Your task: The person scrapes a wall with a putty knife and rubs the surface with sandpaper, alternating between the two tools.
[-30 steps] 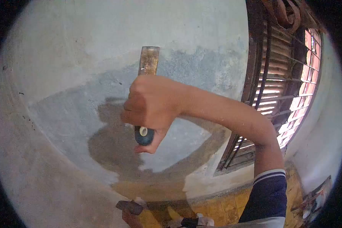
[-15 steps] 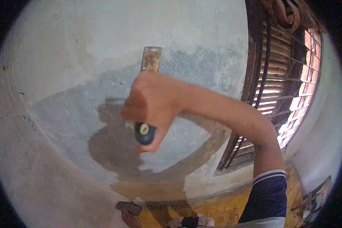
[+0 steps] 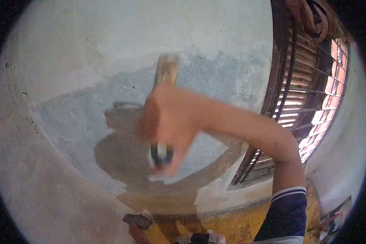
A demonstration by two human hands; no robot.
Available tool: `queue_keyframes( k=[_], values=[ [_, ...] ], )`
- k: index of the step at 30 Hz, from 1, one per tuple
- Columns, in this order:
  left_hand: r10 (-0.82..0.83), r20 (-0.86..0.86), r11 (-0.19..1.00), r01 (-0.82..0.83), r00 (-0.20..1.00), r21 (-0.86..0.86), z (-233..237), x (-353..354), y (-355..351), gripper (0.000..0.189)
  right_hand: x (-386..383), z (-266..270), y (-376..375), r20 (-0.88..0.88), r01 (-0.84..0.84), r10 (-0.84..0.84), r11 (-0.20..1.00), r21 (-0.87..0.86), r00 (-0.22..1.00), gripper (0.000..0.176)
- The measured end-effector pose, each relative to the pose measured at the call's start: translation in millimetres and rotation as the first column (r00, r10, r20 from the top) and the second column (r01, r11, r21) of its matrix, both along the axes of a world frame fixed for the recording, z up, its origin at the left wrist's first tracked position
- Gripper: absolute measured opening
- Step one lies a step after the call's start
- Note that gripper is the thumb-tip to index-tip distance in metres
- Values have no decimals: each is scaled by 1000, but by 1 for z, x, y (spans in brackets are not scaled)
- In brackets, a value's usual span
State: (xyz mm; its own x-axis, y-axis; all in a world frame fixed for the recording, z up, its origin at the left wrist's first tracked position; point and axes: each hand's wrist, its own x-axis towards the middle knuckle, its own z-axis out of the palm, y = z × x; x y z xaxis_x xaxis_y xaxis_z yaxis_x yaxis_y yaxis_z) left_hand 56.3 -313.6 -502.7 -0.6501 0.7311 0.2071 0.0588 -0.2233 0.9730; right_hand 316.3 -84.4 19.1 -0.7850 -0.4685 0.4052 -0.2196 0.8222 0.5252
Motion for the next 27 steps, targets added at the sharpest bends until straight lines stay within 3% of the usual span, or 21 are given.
queue_keyframes(
  k=[3, 7, 10, 13, 16, 19, 22, 27],
  values=[
    [-2, -6, 1000, 2, 1000, -4, 1, -2, -1, 25, 0, 2, 3, -46, -16, 17, 1000, 18, 999, 62],
    [-1, -8, 1000, 1, 1000, 2, 2, -3, 1, 25, -3, -10, -17, 62, -34, 38, 998, -51, 997, 62],
    [-4, -10, 1000, 4, 1000, -7, 2, -3, 0, 25, 0, 8, 7, -51, 52, -46, 991, 121, 998, 64],
    [-8, -9, 1000, 8, 1000, -4, 1, -3, 0, 26, -2, -13, -13, 53, -29, 29, 1000, 1, 998, 64],
    [-9, -11, 1000, 9, 1000, -5, 2, -2, 3, 26, 3, -2, 3, -4, -40, 41, 999, 22, 999, 62],
    [-13, -13, 1000, 13, 1000, -10, 2, -2, 2, 26, 16, 27, 17, -115, 114, -90, 968, 221, 989, 55],
    [-12, -15, 1000, 12, 1000, -1, 2, -1, 6, 26, 10, 3, -14, 5, -101, 101, 994, 33, 995, 62],
    [-18, -14, 1000, 18, 1000, -6, 3, 1, 4, 27, 7, 4, 8, -29, -44, 46, 997, 58, 999, 63]
  ],
)
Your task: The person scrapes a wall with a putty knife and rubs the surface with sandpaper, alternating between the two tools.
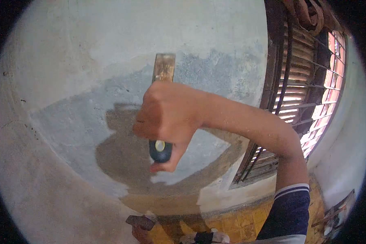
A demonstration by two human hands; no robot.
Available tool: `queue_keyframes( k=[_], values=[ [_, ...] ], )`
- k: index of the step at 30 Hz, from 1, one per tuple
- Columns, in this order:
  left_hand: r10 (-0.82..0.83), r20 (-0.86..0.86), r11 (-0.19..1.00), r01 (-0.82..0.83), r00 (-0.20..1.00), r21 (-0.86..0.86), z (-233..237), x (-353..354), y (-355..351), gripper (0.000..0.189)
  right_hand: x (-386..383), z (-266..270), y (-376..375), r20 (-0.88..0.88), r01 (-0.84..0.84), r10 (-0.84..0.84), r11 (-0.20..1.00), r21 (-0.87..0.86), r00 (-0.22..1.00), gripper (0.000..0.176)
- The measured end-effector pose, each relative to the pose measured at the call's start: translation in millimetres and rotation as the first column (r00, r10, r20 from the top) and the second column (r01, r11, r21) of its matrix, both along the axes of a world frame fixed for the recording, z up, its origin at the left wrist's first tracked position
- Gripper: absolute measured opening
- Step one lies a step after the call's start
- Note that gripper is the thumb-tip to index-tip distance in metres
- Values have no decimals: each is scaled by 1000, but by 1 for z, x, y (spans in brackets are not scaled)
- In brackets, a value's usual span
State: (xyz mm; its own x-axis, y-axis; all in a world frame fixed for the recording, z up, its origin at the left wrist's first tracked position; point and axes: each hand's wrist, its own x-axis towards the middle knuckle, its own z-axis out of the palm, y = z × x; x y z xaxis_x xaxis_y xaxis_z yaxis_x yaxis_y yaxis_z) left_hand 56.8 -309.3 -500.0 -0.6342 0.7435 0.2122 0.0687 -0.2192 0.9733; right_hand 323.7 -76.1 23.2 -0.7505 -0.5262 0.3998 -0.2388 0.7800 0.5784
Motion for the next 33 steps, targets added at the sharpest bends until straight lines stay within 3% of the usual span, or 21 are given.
queue_keyframes(
  k=[5, 8, 9, 12, 13, 16, 19, 22, 23, 26, 29, 33],
  values=[
    [-2, -2, 1000, 3, 1000, 5, 2, 1, 3, 27, -1, -8, -16, 116, 103, -97, 994, -45, 988, 60],
    [-8, -7, 1000, 8, 1000, 1, 2, 0, 2, 27, 9, 9, 18, -37, 149, -145, 980, 135, 989, 61],
    [-10, -13, 1000, 10, 1000, 2, 3, -1, 3, 28, 8, 6, 4, -26, 55, -55, 998, 31, 998, 61],
    [-6, -5, 1000, 6, 1000, 10, 3, 1, 5, 28, 4, -3, -27, 94, 39, -37, 999, -24, 995, 60],
    [-6, -4, 1000, 6, 1000, 6, 3, 1, 5, 28, 4, 1, -13, 61, 53, -51, 998, -41, 997, 60],
    [-6, -1, 1000, 6, 1000, 0, 2, 4, 2, 28, 2, 4, 3, 3, 30, -30, 999, -36, 1000, 60],
    [-11, -10, 1000, 11, 1000, -1, 2, 2, -1, 28, -5, -10, -23, 107, 46, -48, 999, 20, 993, 59],
    [-8, -10, 1000, 8, 1000, -1, 1, 3, -2, 29, -2, -3, 6, 56, 101, -99, 994, -30, 994, 60],
    [-10, -6, 1000, 10, 1000, -3, 1, 4, -2, 29, -3, -1, 13, -17, 43, -42, 998, 53, 999, 61],
    [-15, -3, 1000, 15, 1000, 1, 2, 3, 0, 29, -10, -11, -23, 34, 73, -73, 997, 8, 997, 60],
    [-12, 0, 1000, 12, 1000, 6, 3, 3, 1, 29, -14, -21, -32, 168, 6, 9, 996, -91, 986, 59],
    [-13, -5, 1000, 13, 1000, -6, 0, 4, -6, 30, -8, -4, 4, -33, 71, -70, 997, 5, 997, 61]
  ],
)
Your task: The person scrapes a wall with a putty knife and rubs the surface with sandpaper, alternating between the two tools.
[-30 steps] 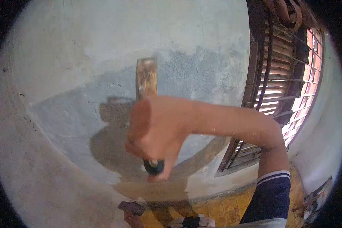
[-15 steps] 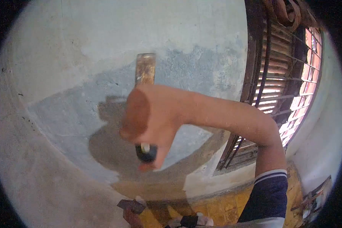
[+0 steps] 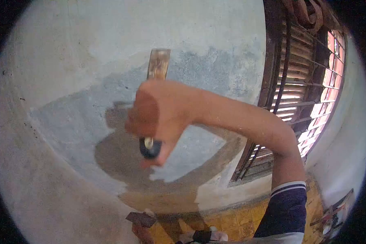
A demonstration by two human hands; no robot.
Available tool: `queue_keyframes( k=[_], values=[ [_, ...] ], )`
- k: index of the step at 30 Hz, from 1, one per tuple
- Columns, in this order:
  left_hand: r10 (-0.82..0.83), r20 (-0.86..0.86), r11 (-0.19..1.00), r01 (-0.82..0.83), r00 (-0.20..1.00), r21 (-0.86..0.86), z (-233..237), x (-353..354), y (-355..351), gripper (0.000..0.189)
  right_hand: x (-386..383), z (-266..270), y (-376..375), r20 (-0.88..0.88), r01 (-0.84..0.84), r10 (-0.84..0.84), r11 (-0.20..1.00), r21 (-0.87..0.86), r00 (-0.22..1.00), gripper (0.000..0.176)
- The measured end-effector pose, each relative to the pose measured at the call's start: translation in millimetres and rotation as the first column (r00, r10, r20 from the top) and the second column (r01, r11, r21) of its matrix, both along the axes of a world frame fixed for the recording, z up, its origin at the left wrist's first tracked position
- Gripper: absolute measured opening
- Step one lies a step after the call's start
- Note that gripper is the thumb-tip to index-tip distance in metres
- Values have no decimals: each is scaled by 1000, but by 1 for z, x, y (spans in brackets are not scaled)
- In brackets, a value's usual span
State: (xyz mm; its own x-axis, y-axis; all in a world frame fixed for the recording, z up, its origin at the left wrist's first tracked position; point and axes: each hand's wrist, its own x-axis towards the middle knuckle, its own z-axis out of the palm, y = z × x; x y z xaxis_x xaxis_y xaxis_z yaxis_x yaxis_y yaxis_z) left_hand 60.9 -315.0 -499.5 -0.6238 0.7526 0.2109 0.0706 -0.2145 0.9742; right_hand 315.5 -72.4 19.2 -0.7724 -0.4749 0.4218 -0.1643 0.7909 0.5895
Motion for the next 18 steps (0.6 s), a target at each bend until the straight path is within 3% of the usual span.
queue_keyframes(
  k=[3, 6, 9, 12, 15, 18],
  values=[
    [3, 1, 1000, -3, 1000, 4, 0, 0, 0, 30, -7, -21, -41, 106, -93, 101, 992, -80, 989, 61],
    [2, 4, 1000, -2, 1000, 7, 3, 0, 2, 30, -2, -6, -26, 202, 100, -85, 993, -62, 976, 62],
    [0, 0, 1000, 0, 1000, 2, 0, 2, -2, 30, 0, 0, 2, 35, 37, -40, 996, 78, 999, 65],
    [-1, 3, 1000, 1, 1000, 8, -1, 2, 0, 31, -5, -22, -36, 190, -41, 55, 996, -75, 980, 66],
    [-4, 9, 1000, 4, 1000, 8, 1, 4, 1, 31, -2, -5, -13, 146, 41, -43, 999, 13, 988, 66],
    [-12, 7, 1000, 12, 1000, -2, 0, 7, -1, 31, 3, 10, 10, 2, 17, -17, 999, 50, 1000, 60]
  ],
)
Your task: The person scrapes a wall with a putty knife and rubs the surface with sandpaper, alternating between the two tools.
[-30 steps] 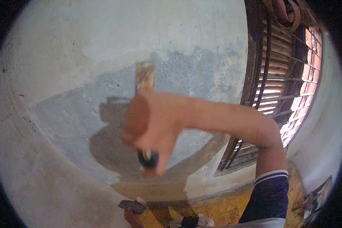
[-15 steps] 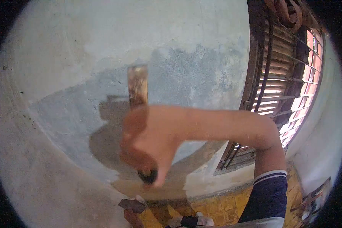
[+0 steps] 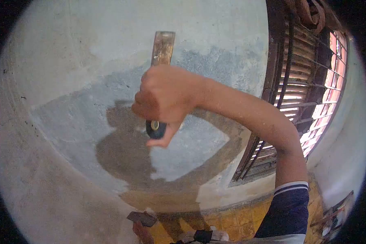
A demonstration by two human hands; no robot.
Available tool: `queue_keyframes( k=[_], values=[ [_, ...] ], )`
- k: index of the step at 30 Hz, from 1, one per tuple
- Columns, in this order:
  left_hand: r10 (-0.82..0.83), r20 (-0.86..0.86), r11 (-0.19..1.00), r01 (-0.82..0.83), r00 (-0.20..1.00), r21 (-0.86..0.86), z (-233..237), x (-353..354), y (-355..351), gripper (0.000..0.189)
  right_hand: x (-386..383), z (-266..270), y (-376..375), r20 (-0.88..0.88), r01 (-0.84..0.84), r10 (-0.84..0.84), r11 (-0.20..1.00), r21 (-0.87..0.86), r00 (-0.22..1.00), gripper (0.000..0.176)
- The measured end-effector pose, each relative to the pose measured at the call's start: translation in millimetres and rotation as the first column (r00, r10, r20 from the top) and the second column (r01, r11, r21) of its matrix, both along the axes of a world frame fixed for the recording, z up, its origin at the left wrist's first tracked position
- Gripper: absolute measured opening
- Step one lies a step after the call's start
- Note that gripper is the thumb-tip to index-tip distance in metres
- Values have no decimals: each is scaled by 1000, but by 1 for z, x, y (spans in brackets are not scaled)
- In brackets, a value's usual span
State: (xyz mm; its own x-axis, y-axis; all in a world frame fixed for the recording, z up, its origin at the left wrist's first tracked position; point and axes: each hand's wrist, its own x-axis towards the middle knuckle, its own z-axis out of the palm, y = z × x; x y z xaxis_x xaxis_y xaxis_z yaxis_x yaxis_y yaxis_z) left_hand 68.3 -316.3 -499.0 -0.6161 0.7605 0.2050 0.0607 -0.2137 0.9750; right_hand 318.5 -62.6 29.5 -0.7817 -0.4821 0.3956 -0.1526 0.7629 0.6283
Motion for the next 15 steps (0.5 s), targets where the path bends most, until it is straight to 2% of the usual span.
queue_keyframes(
  k=[1, 4, 7, 12, 14, 15],
  values=[
    [2, -2, 1000, -2, 1000, 0, -3, 1, -2, 31, 0, 4, -3, -28, 13, -12, 999, 36, 1000, 58],
    [-5, 2, 1000, 5, 1000, 11, -2, 7, 4, 31, 0, -13, -38, 118, -65, 71, 997, -49, 990, 58],
    [-18, 5, 1000, 18, 1000, 3, -2, 14, 1, 32, 6, 11, 3, -16, -27, 28, 999, 41, 999, 58],
    [-26, 3, 1000, 26, 1000, 15, -1, 22, 7, 32, 5, -6, -37, -44, -136, 136, 991, -4, 990, 57],
    [-27, 7, 1000, 27, 1000, 16, -2, 24, 7, 32, 11, -9, -30, 143, 75, -65, 995, -67, 988, 62],
    [-29, 5, 1000, 29, 1000, 13, -1, 25, 4, 32, 15, -2, -16, 107, 70, -69, 998, -7, 992, 62]
  ],
)
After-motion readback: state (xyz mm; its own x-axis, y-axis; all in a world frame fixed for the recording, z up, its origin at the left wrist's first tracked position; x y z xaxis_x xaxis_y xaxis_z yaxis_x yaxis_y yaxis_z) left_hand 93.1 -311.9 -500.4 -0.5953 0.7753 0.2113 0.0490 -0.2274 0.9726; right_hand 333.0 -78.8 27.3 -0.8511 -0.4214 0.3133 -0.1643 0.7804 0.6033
